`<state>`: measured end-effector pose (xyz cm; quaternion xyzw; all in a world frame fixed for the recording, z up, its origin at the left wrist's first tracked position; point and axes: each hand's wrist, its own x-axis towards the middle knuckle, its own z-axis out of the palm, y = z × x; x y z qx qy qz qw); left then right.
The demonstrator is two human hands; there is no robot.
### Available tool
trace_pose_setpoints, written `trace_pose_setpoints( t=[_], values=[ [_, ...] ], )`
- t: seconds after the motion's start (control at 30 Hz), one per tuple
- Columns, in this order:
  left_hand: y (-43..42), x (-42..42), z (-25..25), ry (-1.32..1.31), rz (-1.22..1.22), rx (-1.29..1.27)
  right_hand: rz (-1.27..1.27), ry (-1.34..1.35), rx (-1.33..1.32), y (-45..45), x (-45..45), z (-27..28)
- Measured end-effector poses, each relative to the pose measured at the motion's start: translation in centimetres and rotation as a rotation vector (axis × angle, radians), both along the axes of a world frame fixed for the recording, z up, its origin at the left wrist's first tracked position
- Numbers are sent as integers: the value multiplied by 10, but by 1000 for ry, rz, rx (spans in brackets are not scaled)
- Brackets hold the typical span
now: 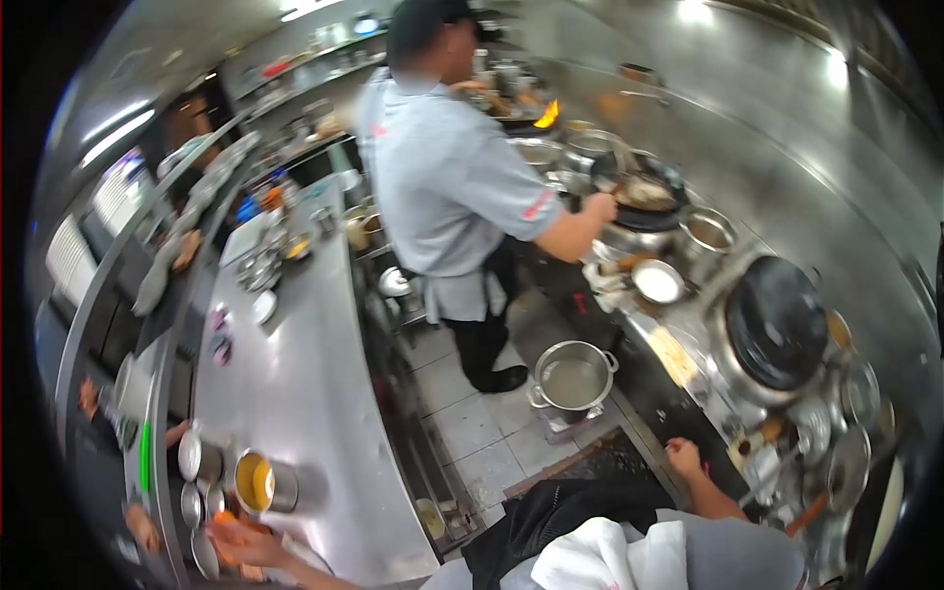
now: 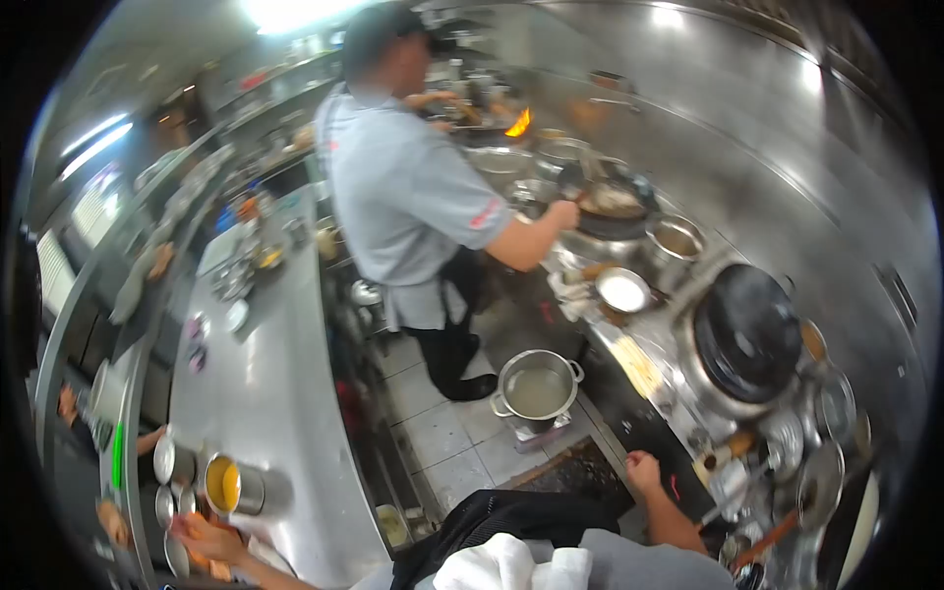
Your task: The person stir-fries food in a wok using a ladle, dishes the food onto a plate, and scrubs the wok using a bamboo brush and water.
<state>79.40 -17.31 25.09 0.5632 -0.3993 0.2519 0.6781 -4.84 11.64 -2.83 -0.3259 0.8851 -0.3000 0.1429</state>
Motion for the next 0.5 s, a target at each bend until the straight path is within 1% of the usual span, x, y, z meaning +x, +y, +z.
trace_pose_setpoints(
  t=[0.03, 0.07, 0.1, 0.13, 0.17, 0.2, 0.23, 0.3, 0.33, 0.37, 0.4, 0.43, 0.47, 0.5],
  values=[
    [-24, -44, -63, -13, -114, 42, -73, 111, -32, 31, -19, 3],
    [-35, -78, -130, 211, -406, 350, -227, 129, -32, 63, -38, 2],
    [-41, -152, -172, 181, -453, 308, -377, 151, -32, 91, -46, 3],
    [-29, -213, -187, 322, -536, 583, -471, 218, -6, 113, -40, 25],
    [-17, -266, -182, 281, -710, 684, -564, 285, 20, 135, -37, 45],
    [-9, -304, -182, 255, -917, 728, -653, 242, 123, 154, -30, 65],
    [-2, -335, -184, 226, -1131, 768, -712, 246, 134, 170, -21, 68],
    [5, -377, -193, 159, -1386, 896, -996, 349, 280, 192, 2, 63],
    [7, -393, -193, 75, -1467, 960, -1096, 177, 265, 198, 12, 59],
    [6, -405, -199, 52, -1550, 1036, -1190, 56, 264, 203, 18, 40],
    [3, -415, -204, 22, -1589, 1152, -1146, 10, -27, 240, 6, -36],
    [0, -423, -215, -8, -1622, 1267, -1180, -366, -289, 236, 16, -22],
    [-6, -426, -238, -26, -1650, 1271, -1170, -736, -564, 224, 25, -1],
    [-16, -423, -269, -254, -1625, 1404, -1199, -728, -578, 221, 29, 9]
  ],
)
